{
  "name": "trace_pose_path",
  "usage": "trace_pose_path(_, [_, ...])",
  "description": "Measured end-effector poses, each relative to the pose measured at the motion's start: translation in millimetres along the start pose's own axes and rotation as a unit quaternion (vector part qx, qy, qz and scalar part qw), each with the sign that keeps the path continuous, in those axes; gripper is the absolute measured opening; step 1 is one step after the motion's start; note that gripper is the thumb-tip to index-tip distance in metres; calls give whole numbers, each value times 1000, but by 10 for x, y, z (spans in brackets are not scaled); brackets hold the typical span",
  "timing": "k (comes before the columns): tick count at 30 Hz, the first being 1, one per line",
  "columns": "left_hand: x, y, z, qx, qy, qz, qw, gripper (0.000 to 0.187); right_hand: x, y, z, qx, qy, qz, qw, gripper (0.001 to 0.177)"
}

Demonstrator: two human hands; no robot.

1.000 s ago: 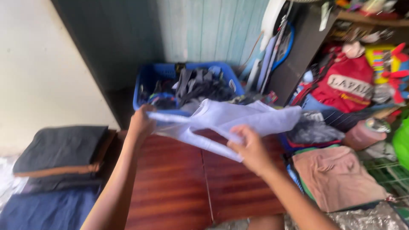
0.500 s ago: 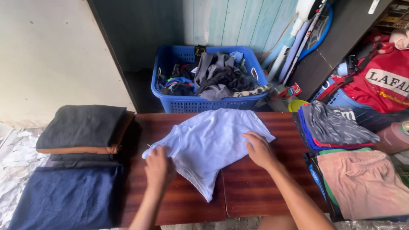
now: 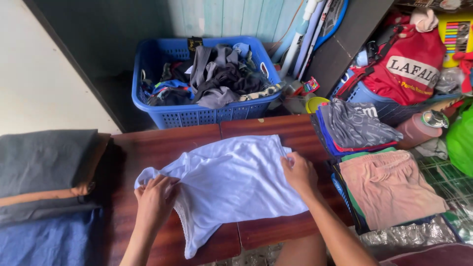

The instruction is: Folding various pieces of laundry including jerseys, tank tops, and shorts.

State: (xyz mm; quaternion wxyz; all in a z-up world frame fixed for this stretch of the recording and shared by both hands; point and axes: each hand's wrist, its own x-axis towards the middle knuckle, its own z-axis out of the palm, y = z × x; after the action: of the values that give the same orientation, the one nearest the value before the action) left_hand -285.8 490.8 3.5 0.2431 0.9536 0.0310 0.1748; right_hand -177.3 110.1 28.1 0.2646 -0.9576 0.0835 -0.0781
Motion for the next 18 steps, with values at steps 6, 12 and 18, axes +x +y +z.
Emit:
trace_pose_path(6, [17,1,-88,-85,48,36,995,22,119,320,300,80,82,-88,989,26])
trace_pose_path(12, [393,-63,-68,-156,125,-26,979,11,299,220,114,159,86,-83,980,21])
trace_pose_path(18, [775,185,-338,-254,138,-111,951,14,670,408,135,238,82,-102,963,23])
